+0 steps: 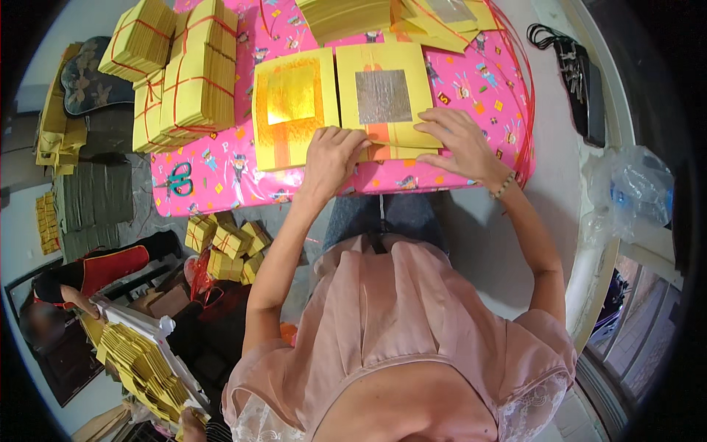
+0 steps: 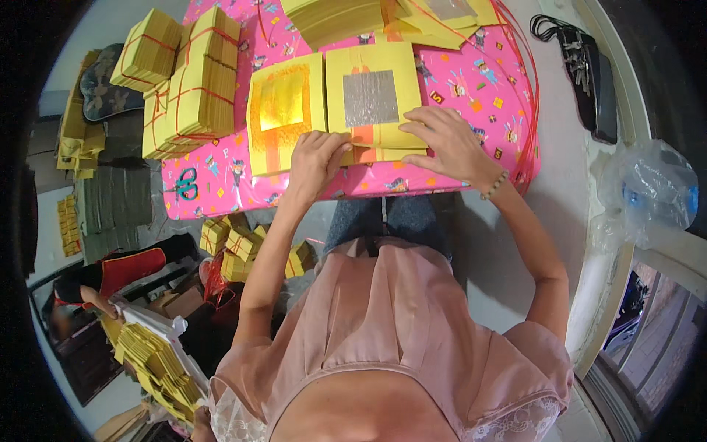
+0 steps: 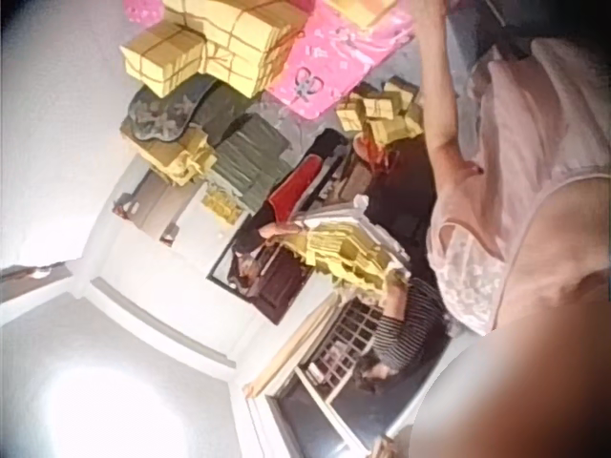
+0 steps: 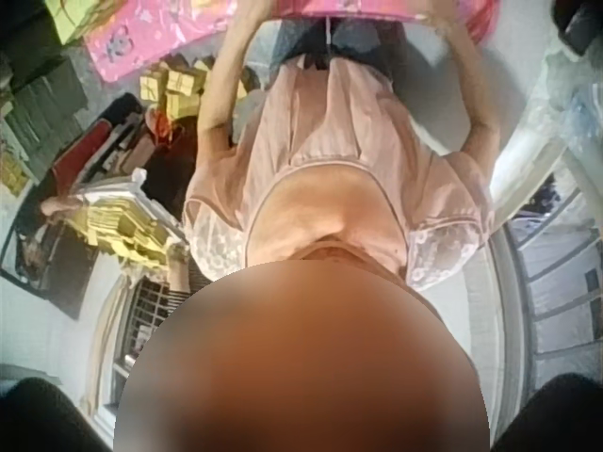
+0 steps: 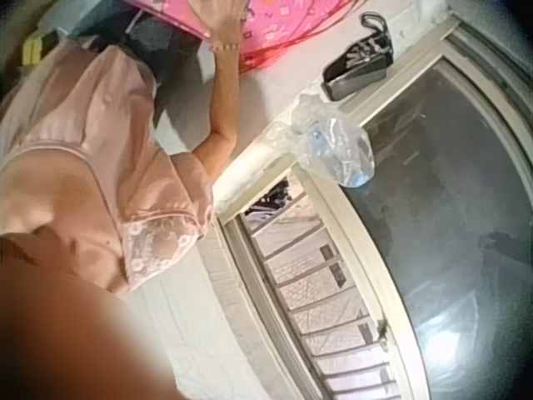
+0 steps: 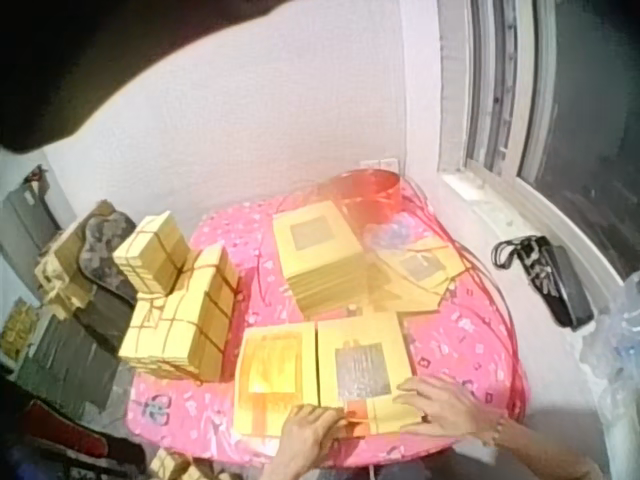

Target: The recorder is bundling stacks of yellow paper using red rubber bands on a table.

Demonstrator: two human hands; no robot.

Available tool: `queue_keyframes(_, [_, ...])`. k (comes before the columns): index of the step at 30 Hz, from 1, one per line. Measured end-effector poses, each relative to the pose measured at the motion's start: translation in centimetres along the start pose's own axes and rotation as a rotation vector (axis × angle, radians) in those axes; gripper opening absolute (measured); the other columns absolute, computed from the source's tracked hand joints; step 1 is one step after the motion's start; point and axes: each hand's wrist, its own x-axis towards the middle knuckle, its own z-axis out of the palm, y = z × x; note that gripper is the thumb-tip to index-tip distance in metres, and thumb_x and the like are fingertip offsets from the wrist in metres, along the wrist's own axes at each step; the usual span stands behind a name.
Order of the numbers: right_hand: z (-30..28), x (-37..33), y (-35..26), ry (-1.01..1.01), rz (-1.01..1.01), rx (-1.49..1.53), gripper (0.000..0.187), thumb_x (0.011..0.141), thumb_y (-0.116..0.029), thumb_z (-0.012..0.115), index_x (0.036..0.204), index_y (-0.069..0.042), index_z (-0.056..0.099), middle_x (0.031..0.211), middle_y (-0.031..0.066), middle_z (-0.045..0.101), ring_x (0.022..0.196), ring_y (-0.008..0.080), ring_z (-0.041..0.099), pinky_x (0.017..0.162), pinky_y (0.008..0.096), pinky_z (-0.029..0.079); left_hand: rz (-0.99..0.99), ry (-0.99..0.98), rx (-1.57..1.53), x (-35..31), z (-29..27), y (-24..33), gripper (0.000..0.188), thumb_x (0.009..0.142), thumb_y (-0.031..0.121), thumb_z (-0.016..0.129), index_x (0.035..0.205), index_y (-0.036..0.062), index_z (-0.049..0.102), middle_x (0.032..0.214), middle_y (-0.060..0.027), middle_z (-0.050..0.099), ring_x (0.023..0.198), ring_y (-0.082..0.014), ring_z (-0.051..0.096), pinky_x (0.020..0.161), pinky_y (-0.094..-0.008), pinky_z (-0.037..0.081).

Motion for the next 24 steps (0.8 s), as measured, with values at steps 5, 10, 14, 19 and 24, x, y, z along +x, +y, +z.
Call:
queue_keyframes(5, [0.6, 0.9, 2.7, -0.012, 0.047, 0.049, 0.030, 0.082, -0.021, 0.071, 0.107, -0.005, 0.064, 0.096, 0.0109, 0.066, 0.094, 0.0294, 0.064, 0.083, 0.0396, 0.048, -0.082, -0.111, 0.005, 1.7, -1.3, -0.1, 0.010, 0.086, 0.016, 0.065, 0.093, 0.0087, 0.062, 0.083, -0.0065, 0.065, 0.076, -0.0243, 0.059, 0.073, -0.0357, 0.043])
queue_keyframes(10, [-0.1, 4.1, 4.5, 0.010, 0.212, 0.097, 0.028, 0.089, -0.022, 0.065, 0.106, 0.000, 0.065, 0.076, 0.0132, 0.066, 0.069, 0.0267, 0.065, 0.063, 0.0354, 0.050, 0.013, 0.216, 0.028, 4.2, -1.3, 0.7, 0.034, 0.081, 0.010, 0.066, 0.115, 0.0096, 0.060, 0.119, -0.0124, 0.059, 0.104, -0.0303, 0.056, 0.087, -0.0405, 0.043])
queue_keyframes(14, [-0.8, 7.1, 5.9, -0.051, 0.474, 0.344, 0.038, 0.092, -0.030, 0.061, 0.116, -0.001, 0.062, 0.066, 0.0144, 0.057, 0.056, 0.0225, 0.055, 0.054, 0.0358, 0.044, 0.102, 0.163, 0.104, 4.9, 0.4, 0.7, 0.050, 0.079, 0.011, 0.068, 0.128, 0.0098, 0.056, 0.136, -0.0155, 0.048, 0.125, -0.0359, 0.045, 0.100, -0.0463, 0.038])
queue_keyframes(19, [-0.2, 8.9, 8.4, -0.010, 0.488, 0.351, 0.037, 0.092, -0.032, 0.062, 0.106, 0.003, 0.063, 0.066, 0.0046, 0.053, 0.057, 0.0105, 0.043, 0.052, 0.0306, 0.036, 0.052, -0.102, 0.085, 7.0, 2.2, 0.6, 0.065, 0.085, 0.027, 0.065, 0.143, 0.0133, 0.039, 0.145, -0.0171, 0.038, 0.135, -0.0383, 0.033, 0.110, -0.0496, 0.028])
queue_keyframes(24, [1.1, 10.1, 10.8, -0.051, 0.515, 0.305, 0.037, 0.091, -0.035, 0.062, 0.092, 0.003, 0.063, 0.064, 0.0111, 0.053, 0.056, 0.0182, 0.045, 0.054, 0.0356, 0.038, 0.011, -0.139, 0.152, 7.8, 3.6, -0.5, 0.069, 0.087, 0.037, 0.060, 0.147, 0.0148, 0.033, 0.148, -0.0213, 0.032, 0.138, -0.0405, 0.027, 0.113, -0.0518, 0.022])
